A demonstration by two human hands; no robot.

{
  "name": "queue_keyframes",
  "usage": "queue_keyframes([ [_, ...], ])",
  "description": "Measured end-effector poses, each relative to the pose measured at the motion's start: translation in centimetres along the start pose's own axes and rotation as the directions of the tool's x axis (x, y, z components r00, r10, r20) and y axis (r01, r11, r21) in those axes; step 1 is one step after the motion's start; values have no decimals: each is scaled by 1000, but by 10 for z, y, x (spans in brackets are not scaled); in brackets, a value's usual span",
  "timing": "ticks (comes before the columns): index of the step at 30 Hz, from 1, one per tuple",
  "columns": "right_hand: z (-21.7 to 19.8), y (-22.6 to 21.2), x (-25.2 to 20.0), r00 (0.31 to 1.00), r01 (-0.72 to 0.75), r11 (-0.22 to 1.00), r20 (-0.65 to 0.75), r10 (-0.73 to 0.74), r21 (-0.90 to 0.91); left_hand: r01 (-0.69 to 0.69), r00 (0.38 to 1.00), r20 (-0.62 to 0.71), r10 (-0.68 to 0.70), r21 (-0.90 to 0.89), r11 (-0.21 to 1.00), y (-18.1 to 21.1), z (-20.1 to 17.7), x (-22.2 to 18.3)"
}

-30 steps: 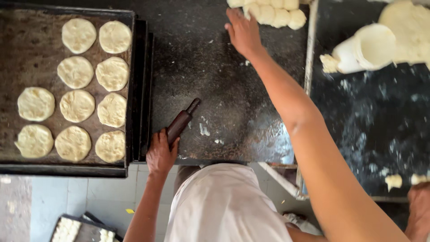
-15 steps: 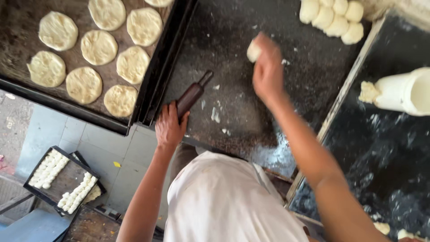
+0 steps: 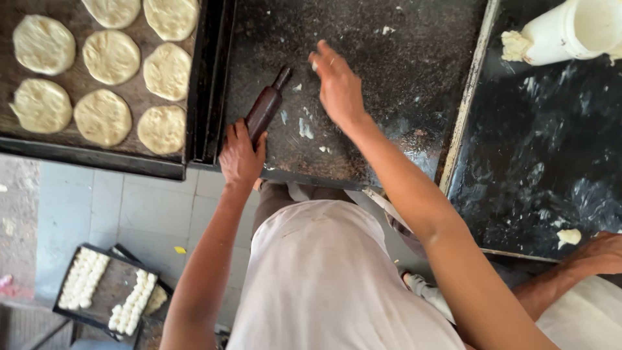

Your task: The person flattens small rounds of dough using a rolling pin and places the flattened discs onto a large metal baking tray.

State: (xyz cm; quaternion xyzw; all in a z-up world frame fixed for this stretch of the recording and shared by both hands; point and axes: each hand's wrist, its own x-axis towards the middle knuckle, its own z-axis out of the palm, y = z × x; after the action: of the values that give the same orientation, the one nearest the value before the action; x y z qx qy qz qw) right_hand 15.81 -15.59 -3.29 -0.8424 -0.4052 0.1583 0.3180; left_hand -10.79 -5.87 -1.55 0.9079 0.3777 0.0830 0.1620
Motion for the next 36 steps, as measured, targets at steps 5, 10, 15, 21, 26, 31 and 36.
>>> queue_keyframes([
  [5,-3,-28,-67,849,493,865,267,-456,-91,-30,999,21,31,-56,998,-5,-4,5],
  [10,-8,-36,-97,929,338,940,146,-340,40,-31,999,38,34,-85,996,-6,-4,11],
  [15,13,-76,-136,926,371,796,130,-353,-479,6,993,121,6,-94,996,8,-8,41],
  [21,-37,-49,-65,884,294,942,-329,-333,-163,-358,899,231,374,-107,928,18,-20,79],
  [26,-15,-8,-52,971,72,997,-231,-65,24,-515,760,401,511,-109,850,31,-14,83],
  [31,-1,17,3,964,132,986,-218,-151,-97,-390,870,251,425,-178,904,21,0,143],
  [36,-6,-4,-65,973,128,991,-191,-131,-26,-582,781,275,561,-6,813,22,-6,72],
])
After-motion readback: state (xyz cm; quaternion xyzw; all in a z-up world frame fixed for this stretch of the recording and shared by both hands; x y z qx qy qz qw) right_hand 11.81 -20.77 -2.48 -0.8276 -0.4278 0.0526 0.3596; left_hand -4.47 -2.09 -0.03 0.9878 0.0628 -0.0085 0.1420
